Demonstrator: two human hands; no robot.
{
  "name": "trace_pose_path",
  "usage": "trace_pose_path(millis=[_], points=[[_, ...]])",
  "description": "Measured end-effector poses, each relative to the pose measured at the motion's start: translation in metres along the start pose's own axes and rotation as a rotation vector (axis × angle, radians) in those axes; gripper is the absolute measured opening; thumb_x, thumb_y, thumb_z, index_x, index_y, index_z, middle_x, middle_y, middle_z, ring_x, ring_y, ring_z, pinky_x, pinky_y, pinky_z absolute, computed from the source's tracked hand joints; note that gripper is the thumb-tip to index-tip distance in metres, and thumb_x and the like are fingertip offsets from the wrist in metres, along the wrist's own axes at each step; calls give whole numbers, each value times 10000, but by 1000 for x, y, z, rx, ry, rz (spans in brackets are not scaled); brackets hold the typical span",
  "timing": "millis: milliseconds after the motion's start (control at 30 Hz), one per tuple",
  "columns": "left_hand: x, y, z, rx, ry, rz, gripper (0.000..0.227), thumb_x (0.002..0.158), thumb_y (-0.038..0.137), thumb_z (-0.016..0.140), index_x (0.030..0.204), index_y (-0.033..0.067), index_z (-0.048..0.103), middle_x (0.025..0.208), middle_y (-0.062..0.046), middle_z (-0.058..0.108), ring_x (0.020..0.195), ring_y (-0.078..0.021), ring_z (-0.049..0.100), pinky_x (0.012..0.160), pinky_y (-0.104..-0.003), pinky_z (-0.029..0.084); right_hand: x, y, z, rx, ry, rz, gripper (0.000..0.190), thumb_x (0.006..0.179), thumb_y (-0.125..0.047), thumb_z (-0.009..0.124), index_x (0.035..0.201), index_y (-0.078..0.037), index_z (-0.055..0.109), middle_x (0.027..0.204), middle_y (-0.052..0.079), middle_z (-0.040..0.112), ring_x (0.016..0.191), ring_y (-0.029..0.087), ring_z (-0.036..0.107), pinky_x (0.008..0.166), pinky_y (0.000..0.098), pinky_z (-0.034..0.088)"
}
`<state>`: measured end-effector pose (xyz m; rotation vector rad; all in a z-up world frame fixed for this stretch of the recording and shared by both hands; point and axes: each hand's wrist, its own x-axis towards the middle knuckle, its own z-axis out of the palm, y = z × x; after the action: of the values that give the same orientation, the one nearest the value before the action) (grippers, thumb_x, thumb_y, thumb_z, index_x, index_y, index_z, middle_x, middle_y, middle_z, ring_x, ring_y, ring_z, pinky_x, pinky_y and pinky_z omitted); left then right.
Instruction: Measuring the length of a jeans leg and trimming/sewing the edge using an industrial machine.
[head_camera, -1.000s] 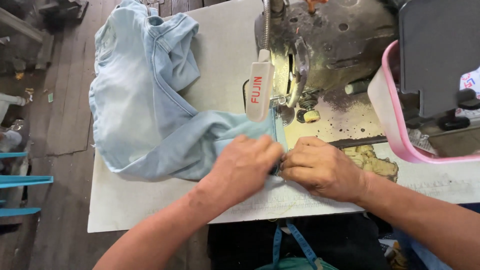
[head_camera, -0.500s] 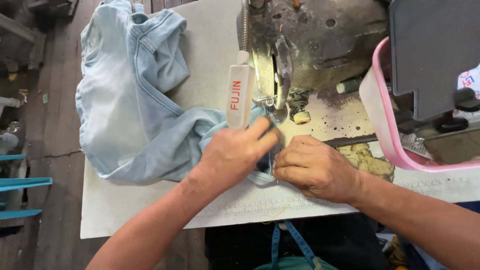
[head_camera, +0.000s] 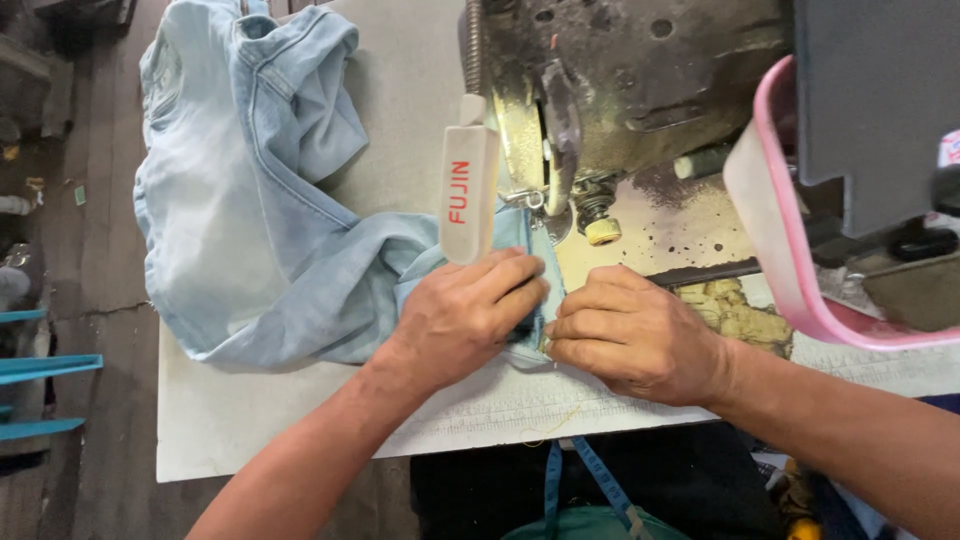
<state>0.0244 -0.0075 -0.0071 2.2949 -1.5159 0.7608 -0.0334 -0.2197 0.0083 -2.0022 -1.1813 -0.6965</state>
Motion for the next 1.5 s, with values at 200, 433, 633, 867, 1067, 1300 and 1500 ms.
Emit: trace_pose_path(millis=[200,433,633,867,1067,1300,1500], points=[[-22,-6,4,-99,-85,-115,269,1040,118,420,1108,160,677,1186,-1,630,1042,-195,685,828,-302,517,0,2,7,-31,-39,-8,227,1007,-96,549,847,-74,708,790,44,653,800,241,693,732,402,531],[-17,-2,3,-160,-119,-150,286,1025,84,419,1145,154,669,1207,-4,629,1029,-205,694,838,-306,520,-2,-2,10,-48,-41,56,234,1003,-109,557,823,-90,704,795,29,662,805,224,706,728,377,534],[-19,-4,3,-104,-64,-107,297,1026,94,412,1167,168,662,1231,-17,626,996,-194,694,862,-309,515,1,-1,9,-49,-48,62,234,1000,-101,563,816,-83,706,796,38,671,801,231,710,712,386,539],[-19,-11,3,-123,-70,-104,315,1030,79,392,1162,174,661,1223,-16,638,1032,-204,698,879,-305,521,4,4,8,-55,-51,61,256,1013,-112,545,814,-94,705,759,26,645,786,217,704,713,367,527],[-13,-29,4,-186,-118,-101,357,1008,24,383,1203,163,648,1229,-60,647,1116,-262,673,958,-355,518,9,15,8,-92,-40,42,273,1035,-128,512,830,-106,691,777,18,640,809,202,700,729,354,522],[-4,-62,12,-319,-118,-66,243,1013,-12,422,1098,74,632,1078,-110,666,1035,-285,643,962,-321,501,9,35,17,5,-45,141,119,937,-79,658,848,-86,737,795,47,705,794,243,725,730,380,543],[-7,-76,24,-144,-135,-46,261,1037,53,446,942,128,676,986,26,658,989,-141,652,1003,-227,476,9,43,24,54,-42,223,80,923,-73,676,878,-71,743,836,74,720,836,290,730,741,411,560]])
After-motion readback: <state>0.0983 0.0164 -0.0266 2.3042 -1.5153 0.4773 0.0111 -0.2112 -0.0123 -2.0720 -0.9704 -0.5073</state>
